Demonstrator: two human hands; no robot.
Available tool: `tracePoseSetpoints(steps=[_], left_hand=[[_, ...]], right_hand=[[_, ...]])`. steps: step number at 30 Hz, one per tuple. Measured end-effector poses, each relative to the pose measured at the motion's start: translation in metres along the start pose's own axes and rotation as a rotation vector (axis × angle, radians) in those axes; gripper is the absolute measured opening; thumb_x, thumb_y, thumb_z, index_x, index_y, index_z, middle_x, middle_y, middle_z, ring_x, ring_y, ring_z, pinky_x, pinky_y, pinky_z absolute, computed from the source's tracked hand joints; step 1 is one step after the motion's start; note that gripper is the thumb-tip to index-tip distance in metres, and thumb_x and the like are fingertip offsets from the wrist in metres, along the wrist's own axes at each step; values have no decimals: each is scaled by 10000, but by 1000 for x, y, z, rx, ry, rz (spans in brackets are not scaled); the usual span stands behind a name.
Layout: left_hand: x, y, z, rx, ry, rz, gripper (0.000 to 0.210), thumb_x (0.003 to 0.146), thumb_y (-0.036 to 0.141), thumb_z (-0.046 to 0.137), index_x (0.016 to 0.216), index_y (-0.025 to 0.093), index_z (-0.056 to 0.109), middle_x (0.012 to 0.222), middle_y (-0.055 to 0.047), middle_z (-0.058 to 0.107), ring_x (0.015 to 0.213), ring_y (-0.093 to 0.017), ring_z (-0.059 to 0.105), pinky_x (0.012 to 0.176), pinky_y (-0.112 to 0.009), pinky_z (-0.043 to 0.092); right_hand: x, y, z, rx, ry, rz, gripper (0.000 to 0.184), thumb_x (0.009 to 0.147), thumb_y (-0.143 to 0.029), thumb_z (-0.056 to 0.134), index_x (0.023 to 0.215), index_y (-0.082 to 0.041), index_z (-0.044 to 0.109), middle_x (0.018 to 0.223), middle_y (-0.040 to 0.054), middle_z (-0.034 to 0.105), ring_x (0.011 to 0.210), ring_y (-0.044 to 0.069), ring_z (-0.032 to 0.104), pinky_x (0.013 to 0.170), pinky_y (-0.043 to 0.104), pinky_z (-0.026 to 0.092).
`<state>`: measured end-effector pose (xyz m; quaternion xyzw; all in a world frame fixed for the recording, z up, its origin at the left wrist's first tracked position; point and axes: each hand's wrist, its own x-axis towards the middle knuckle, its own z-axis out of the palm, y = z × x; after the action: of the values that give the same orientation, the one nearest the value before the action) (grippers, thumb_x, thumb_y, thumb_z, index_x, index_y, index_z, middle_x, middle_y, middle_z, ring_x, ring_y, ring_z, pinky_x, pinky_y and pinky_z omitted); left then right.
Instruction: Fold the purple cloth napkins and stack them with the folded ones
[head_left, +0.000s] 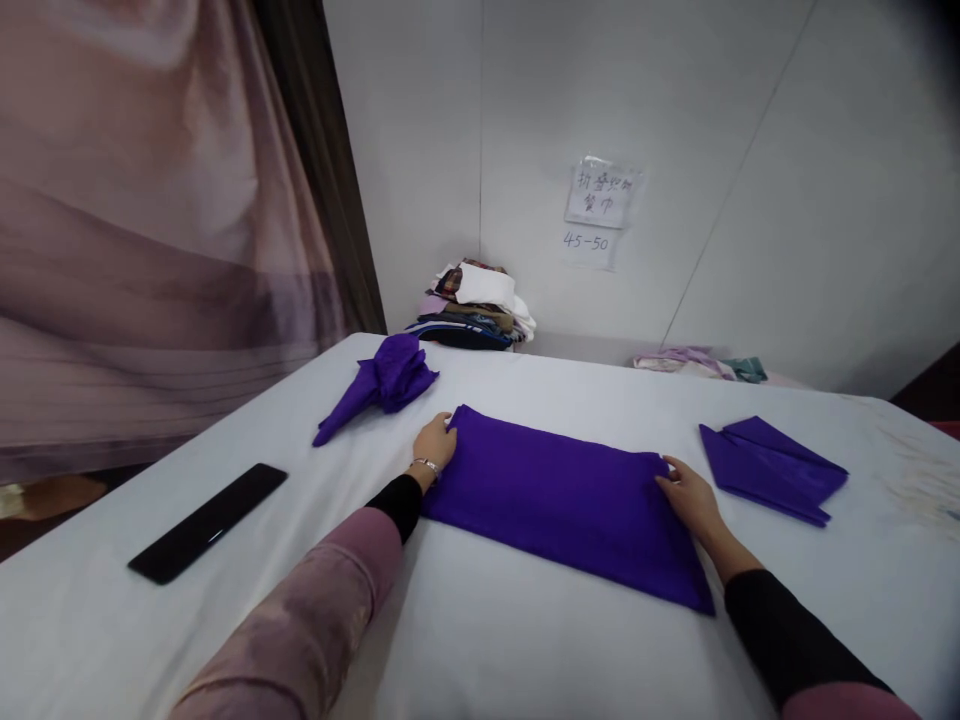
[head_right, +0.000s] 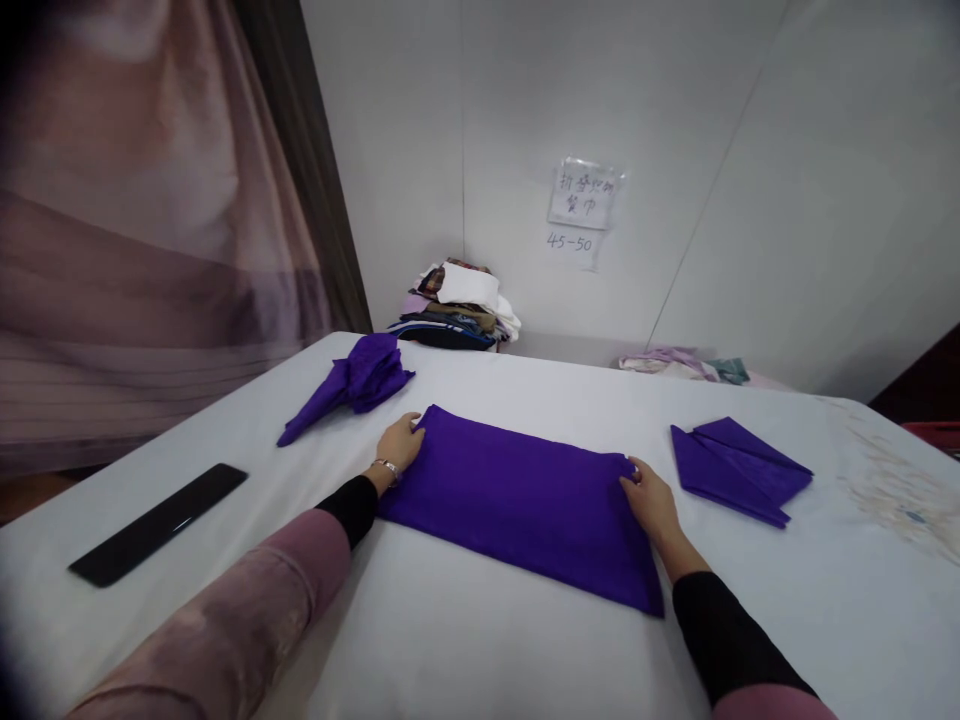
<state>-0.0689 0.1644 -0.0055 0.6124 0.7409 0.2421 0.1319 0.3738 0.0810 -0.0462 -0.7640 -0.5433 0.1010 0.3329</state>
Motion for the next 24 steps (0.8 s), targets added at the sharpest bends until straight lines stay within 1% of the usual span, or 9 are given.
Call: tracePoseSetpoints(steps=[5,10,14,20,24], left_hand=[[-4,6,2,37,5,-16,415,812,250,460,1220,195,515,1088,-106,665,1016,-259,607,810,-338,459],[-2,9,2,61,-12,-13,454,818,256,439,1261,161,469,1133,-144,639,1049,-289,590,844,-382,455],[1,10,1,72,-20,-12,468,819,263,431,1273,152,454,1130,-150,637,1049,-303,587,852,-400,451],[2,10,-3,75,-40,-18,462,836,304,423,1275,164,454,1122,-121,648,1033,-296,594,839,-388,454],[6,8,-1,95,-48,-3,431,824,304,435,1236,190,491,1022,-91,685,952,-282,624,767,-365,474]], right_hand=[[0,-4,0,-39,-2,26,468,724,-334,539,1169,-194,583,809,24,641,717,187,579,676,284,416],[-4,-26,-8,-183,-64,71,479,785,-293,496,1248,-172,520,937,63,656,853,203,594,716,275,417],[-6,-39,-12,-245,-75,96,478,818,-282,464,1280,-160,485,966,61,658,871,200,594,719,267,411],[-8,-39,-15,-290,-59,104,472,832,-256,422,1293,-168,471,972,59,667,871,195,601,714,261,408],[-11,-38,-16,-336,-52,105,469,840,-249,401,1298,-166,464,1004,75,665,902,208,602,741,275,408]])
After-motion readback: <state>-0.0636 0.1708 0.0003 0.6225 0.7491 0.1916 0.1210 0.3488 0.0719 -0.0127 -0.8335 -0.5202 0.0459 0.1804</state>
